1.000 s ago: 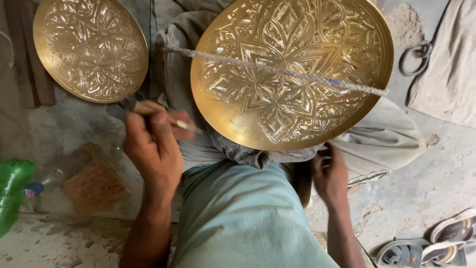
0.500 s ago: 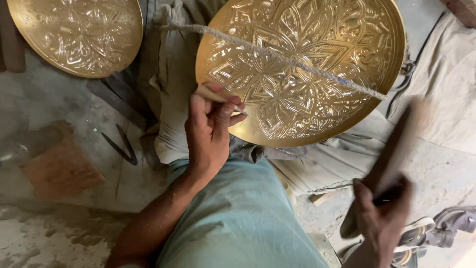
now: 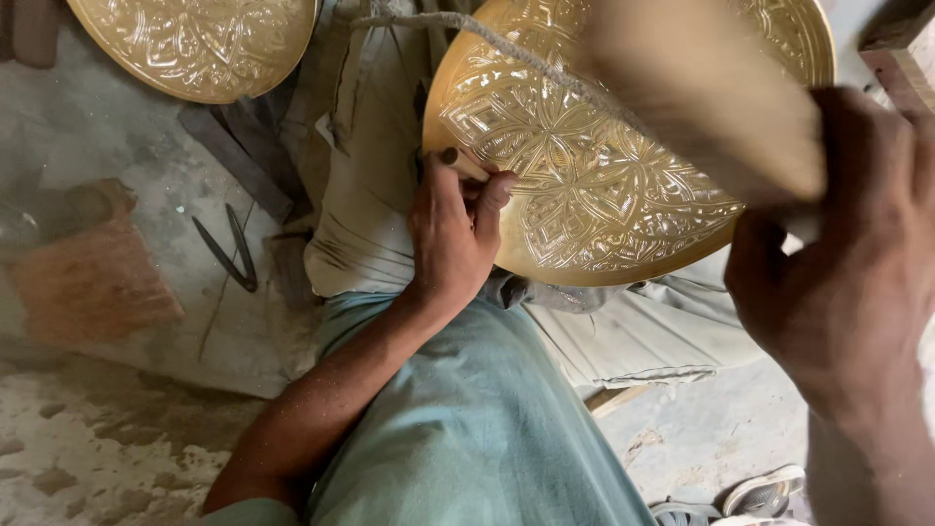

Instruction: The person sits on the floor with a decorated brass tray on their lap, holding a chisel against the engraved pattern and striking it with a wooden mallet to deepen the design, repositioning the chisel across the tray surface as they work.

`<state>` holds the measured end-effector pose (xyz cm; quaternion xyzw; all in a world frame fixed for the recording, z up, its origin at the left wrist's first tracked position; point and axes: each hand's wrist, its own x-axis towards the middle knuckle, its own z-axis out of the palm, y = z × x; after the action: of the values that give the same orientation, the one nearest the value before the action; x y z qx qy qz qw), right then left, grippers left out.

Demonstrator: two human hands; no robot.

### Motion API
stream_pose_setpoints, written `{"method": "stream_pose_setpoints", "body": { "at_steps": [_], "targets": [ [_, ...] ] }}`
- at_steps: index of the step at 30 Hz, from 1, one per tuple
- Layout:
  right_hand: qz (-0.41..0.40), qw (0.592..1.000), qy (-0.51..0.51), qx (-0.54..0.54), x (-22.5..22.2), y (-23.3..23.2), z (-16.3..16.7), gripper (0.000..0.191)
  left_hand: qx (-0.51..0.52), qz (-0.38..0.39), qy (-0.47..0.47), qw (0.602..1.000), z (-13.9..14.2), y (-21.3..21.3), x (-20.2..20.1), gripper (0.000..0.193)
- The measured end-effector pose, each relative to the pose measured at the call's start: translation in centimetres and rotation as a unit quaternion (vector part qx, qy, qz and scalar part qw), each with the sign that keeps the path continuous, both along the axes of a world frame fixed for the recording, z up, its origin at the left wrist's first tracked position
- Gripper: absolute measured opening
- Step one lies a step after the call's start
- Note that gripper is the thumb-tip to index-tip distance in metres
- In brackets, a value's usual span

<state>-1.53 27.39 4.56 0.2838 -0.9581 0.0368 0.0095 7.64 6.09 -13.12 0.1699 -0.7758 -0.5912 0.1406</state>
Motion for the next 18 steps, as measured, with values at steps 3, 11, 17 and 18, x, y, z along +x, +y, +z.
{"method": "stream_pose_setpoints", "body": {
  "at_steps": [3,11,17,18],
  "targets": [
    [0.105,0.99,0.058,0.072,-1.6,-2.4,1.1,0.055,-0.004,0.006,0.005,1.0,-0.4,0.2,0.1,0.033],
    [0.218,0.956,0.133,0.147,-3.3,-6.2,2.2,0.033,-0.027,-0.005,0.014,1.0,-0.7,0.2,-0.3,0.034],
    [0.21,0.96,0.084,0.162,-3.9,-6.4,3.2,0.041,-0.063,-0.022,0.028,0.997,-0.3,0.1,-0.7,0.029],
    [0.21,0.961,0.079,0.164,-3.9,-6.5,3.2,0.04,-0.059,-0.027,0.042,0.997,-0.3,0.1,-0.8,0.026]
  ]
}}
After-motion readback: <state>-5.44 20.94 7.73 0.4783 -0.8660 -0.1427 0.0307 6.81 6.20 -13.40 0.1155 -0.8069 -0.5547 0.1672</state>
